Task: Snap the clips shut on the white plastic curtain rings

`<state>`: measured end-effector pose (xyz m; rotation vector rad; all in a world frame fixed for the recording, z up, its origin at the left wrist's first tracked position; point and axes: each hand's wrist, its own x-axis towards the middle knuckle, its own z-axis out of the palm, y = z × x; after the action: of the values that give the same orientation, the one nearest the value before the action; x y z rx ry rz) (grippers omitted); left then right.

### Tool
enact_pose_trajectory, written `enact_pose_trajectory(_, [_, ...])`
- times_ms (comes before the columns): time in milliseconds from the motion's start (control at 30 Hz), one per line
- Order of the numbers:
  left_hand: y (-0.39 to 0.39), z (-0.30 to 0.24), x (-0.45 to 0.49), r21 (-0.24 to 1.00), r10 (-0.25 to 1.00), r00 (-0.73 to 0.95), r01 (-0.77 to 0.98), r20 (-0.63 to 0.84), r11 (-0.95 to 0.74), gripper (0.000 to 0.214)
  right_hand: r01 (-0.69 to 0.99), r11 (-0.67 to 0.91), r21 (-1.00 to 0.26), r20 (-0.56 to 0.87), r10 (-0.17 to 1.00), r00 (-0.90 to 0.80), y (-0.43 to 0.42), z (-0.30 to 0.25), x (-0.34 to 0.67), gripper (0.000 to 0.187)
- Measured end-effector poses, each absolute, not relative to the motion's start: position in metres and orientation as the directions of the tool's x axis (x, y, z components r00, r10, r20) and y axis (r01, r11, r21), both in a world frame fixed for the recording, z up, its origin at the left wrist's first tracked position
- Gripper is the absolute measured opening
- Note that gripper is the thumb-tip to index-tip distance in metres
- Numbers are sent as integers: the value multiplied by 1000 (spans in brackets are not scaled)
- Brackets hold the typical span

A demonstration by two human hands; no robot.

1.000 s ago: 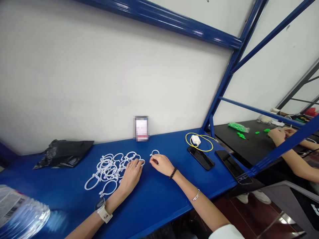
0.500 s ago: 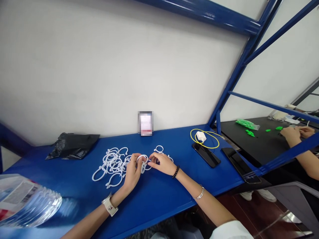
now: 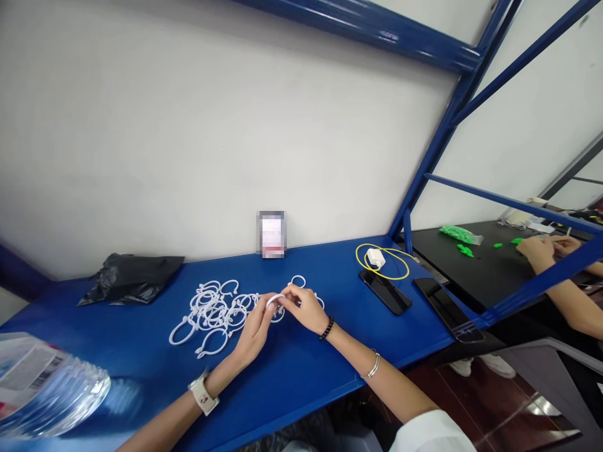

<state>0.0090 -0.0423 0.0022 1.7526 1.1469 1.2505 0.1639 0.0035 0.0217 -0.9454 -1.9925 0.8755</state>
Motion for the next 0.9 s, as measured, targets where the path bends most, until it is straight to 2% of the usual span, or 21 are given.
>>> enact_pose_trajectory(100, [-38, -1, 7, 897, 933, 127, 256, 337, -359, 27, 296, 449, -843, 340, 871, -354, 8, 23, 167, 37])
enact_pose_trajectory(200, [-29, -3, -1, 901, 932, -34, 271, 360, -339, 22, 220, 370, -903, 319, 918, -234, 18, 23, 174, 43])
enact_pose_trajectory(300, [-22, -3, -12, 860, 896, -189, 415, 401, -297, 20, 191, 325, -926, 287, 937, -202, 24, 23, 180, 48])
enact_pose_trajectory(367, [-20, -2, -16, 787, 868, -211, 554, 449, -272, 19, 183, 308, -934, 265, 937, -228, 23, 23, 179, 48])
enact_pose_trajectory(467, [-23, 0, -15, 663, 830, -186, 700, 526, -264, 19, 156, 288, -945, 232, 924, -303, 18, 20, 175, 46])
enact_pose_trajectory(567, [-31, 5, -8, 623, 817, -46, 672, 574, -400, 19, 129, 269, -954, 207, 909, -362, 15, 15, 170, 45])
enact_pose_trajectory(633, [-37, 7, -1, 643, 822, 79, 583, 564, -497, 20, 108, 256, -961, 203, 911, -359, 15, 12, 168, 44])
enact_pose_trajectory(700, [-41, 9, 4, 679, 834, 144, 516, 532, -522, 23, 105, 253, -962, 204, 917, -344, 15, 11, 167, 41])
enact_pose_trajectory(900, [-40, 4, 10, 750, 864, 166, 436, 475, -497, 23, 171, 318, -933, 240, 901, -362, 9, 15, 165, 37])
